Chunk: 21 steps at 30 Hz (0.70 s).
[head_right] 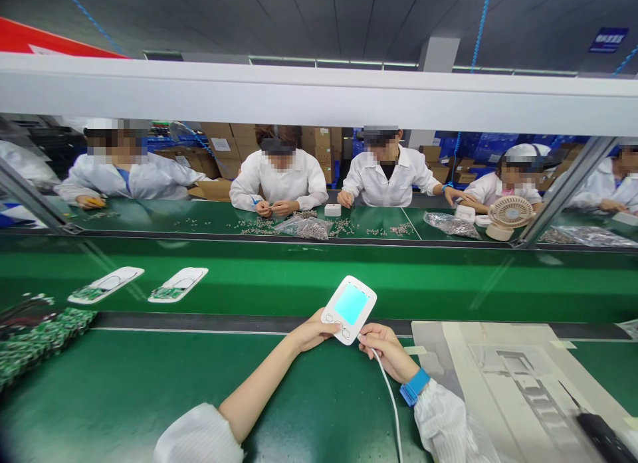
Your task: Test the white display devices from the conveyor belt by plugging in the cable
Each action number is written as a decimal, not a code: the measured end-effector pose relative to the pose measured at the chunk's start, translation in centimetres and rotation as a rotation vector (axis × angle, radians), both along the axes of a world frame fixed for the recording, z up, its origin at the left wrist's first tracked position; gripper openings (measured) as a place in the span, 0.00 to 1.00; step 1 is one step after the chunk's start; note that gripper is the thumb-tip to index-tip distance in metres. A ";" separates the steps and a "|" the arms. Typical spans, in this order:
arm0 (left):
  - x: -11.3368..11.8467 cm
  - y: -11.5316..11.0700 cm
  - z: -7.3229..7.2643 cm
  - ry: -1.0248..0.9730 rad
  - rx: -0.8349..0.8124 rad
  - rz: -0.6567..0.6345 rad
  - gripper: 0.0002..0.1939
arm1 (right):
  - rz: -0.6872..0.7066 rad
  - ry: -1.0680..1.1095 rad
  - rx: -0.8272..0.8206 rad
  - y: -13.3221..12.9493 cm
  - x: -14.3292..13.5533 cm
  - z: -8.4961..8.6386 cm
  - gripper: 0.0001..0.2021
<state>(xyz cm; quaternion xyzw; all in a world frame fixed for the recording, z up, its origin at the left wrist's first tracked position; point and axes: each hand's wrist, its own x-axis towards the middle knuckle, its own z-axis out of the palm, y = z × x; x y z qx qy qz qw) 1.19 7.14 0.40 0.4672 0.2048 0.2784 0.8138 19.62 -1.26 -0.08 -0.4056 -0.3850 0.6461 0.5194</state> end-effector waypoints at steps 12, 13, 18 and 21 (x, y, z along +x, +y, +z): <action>0.0 0.0 0.2 -0.011 -0.024 -0.014 0.25 | 0.019 0.011 0.010 0.0 0.1 -0.2 0.08; 0.0 0.1 0.1 -0.014 -0.022 -0.014 0.25 | 0.017 0.012 0.010 0.1 0.1 -0.2 0.08; 0.1 -0.1 0.2 -0.005 -0.039 -0.005 0.24 | 0.031 0.096 0.017 0.2 0.2 -0.3 0.07; 0.1 -0.4 1.2 0.010 -0.023 0.021 0.23 | 0.041 0.174 0.000 0.2 0.5 -0.5 0.07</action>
